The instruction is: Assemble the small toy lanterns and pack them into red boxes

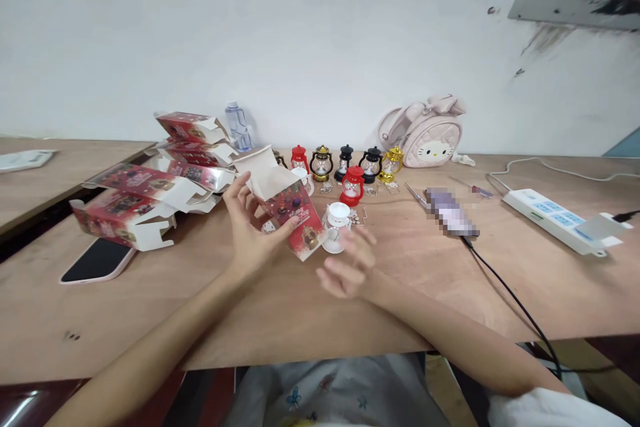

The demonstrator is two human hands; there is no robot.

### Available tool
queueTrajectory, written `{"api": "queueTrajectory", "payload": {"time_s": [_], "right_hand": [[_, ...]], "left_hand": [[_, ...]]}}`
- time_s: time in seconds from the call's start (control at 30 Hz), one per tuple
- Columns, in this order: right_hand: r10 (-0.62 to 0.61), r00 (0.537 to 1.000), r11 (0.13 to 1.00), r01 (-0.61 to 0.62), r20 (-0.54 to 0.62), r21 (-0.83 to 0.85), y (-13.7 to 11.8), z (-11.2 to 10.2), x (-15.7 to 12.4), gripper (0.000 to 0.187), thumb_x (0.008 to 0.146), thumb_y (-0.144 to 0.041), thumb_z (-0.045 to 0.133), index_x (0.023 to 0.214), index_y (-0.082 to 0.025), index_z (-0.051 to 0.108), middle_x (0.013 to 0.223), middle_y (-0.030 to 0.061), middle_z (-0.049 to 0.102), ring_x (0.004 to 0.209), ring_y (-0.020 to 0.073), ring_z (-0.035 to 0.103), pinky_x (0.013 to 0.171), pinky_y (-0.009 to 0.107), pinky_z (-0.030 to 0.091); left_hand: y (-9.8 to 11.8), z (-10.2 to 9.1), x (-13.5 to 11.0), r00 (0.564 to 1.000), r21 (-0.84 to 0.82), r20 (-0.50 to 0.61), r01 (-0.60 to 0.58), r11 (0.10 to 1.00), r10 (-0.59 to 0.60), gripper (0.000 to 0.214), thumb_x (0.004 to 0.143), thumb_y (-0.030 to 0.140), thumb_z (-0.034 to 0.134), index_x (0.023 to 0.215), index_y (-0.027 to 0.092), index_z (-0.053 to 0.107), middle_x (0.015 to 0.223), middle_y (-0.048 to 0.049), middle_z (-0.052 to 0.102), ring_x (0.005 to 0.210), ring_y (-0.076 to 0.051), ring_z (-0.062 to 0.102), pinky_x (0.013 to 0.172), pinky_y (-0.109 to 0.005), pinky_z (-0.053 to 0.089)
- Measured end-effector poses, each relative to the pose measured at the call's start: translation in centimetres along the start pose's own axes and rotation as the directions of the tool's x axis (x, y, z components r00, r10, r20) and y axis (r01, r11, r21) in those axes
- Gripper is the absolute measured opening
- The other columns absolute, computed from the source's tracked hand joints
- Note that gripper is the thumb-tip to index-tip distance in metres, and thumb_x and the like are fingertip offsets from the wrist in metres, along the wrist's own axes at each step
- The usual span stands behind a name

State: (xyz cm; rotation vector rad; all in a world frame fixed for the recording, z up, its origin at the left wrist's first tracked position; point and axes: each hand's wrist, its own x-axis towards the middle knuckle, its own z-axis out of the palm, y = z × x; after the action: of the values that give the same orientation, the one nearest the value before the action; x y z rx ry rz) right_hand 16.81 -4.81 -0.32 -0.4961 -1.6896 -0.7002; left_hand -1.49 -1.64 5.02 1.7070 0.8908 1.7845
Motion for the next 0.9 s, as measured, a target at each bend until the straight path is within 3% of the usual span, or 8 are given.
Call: {"api": "queueTrajectory", "payload": {"time_s": [0.07,0.17,0.27,0.37,0.47,0.7,0.8,0.9], "right_hand": [[0.243,0.968,0.967,-0.238,0.062,-0.086,0.9,-0.3,0.3,0.038,0.081,-0.028,0.057,0.116,-0.031,0.042,0.129,0.0075,0.043,0.129,0.0275,0.044,0.102,0.053,0.044],[0.464,0.86,0.886,-0.447,0.212,-0.122,2.1,-0.6,0.6,0.054,0.08,-0.03,0.061,0.126,-0.027,0.033,0.136,0.0145,0.035,0.136,0.0328,0.034,0.102,0.057,0.042],[0.537,0.771,0.83,-0.556,0.342,-0.05,2.5,-0.4,0.5,0.065,0.079,-0.034,0.064,0.133,-0.024,0.028,0.14,0.0169,0.034,0.137,0.0312,0.033,0.103,0.054,0.042],[0.583,0.601,0.733,-0.679,0.546,-0.036,2.6,-0.2,0.4,0.072,0.079,-0.033,0.064,0.139,-0.024,0.023,0.137,0.0161,0.043,0.127,0.0297,0.047,0.096,0.051,0.048],[0.656,0.466,0.604,-0.796,0.594,-0.043,2.6,-0.3,0.7,0.074,0.077,-0.029,0.064,0.139,-0.026,0.024,0.132,0.0129,0.051,0.114,0.0284,0.058,0.091,0.049,0.051],[0.79,0.56,0.45,-0.806,0.25,0.384,2.7,-2.6,5.3,0.087,0.079,-0.038,0.063,0.143,-0.037,0.004,0.142,0.0084,0.038,0.124,0.0241,0.05,0.102,0.048,0.045],[0.718,0.551,0.26,-0.779,0.425,0.571,1.7,-3.5,8.8,0.085,0.076,-0.043,0.067,0.14,-0.044,0.012,0.13,0.0033,0.049,0.11,0.0231,0.058,0.091,0.046,0.052],[0.637,0.473,0.035,-0.806,0.608,0.591,0.5,-2.5,11.2,0.079,0.074,-0.046,0.069,0.137,-0.042,0.023,0.116,0.0016,0.056,0.101,0.0225,0.061,0.083,0.044,0.056]], "left_hand": [[-0.5,-0.2,0.3,1.0,0.053,0.023,-0.013,0.999,0.012,0.082,0.057,0.031,0.085,0.123,0.038,0.037,0.118,-0.0021,0.044,0.098,-0.017,0.056,0.071,-0.029,0.057],[-1.0,-0.5,0.2,0.995,0.125,0.086,-0.058,0.99,0.048,0.082,0.058,0.029,0.084,0.125,0.036,0.037,0.122,-0.0029,0.043,0.098,-0.016,0.055,0.075,-0.032,0.058],[-1.4,-0.6,-0.1,0.989,0.184,0.142,-0.074,0.98,0.048,0.085,0.059,0.028,0.083,0.13,0.033,0.036,0.127,-0.0061,0.04,0.099,-0.017,0.055,0.079,-0.034,0.057],[-1.8,-0.5,-0.3,0.985,0.187,0.169,-0.059,0.981,0.026,0.081,0.061,0.029,0.082,0.127,0.031,0.035,0.127,-0.007,0.042,0.099,-0.018,0.058,0.08,-0.036,0.057],[-2.3,-0.5,-0.3,0.976,0.169,0.216,-0.047,0.984,0.009,0.081,0.06,0.03,0.082,0.124,0.031,0.031,0.13,-0.0076,0.041,0.107,-0.021,0.057,0.083,-0.038,0.057],[-3.2,-0.1,-1.0,0.958,0.153,0.275,-0.123,0.981,0.077,0.078,0.063,0.031,0.082,0.118,0.03,0.028,0.129,-0.0085,0.04,0.116,-0.026,0.056,0.085,-0.043,0.057],[-3.2,0.2,-1.6,0.93,0.109,0.321,-0.225,0.968,0.18,0.072,0.065,0.034,0.08,0.115,0.029,0.029,0.122,-0.0079,0.044,0.112,-0.026,0.058,0.083,-0.044,0.057],[-3.2,0.4,-2.1,0.94,0.12,0.289,-0.222,0.968,0.18,0.069,0.063,0.039,0.081,0.109,0.027,0.031,0.112,-0.0061,0.051,0.1,-0.025,0.063,0.081,-0.046,0.057]]}}
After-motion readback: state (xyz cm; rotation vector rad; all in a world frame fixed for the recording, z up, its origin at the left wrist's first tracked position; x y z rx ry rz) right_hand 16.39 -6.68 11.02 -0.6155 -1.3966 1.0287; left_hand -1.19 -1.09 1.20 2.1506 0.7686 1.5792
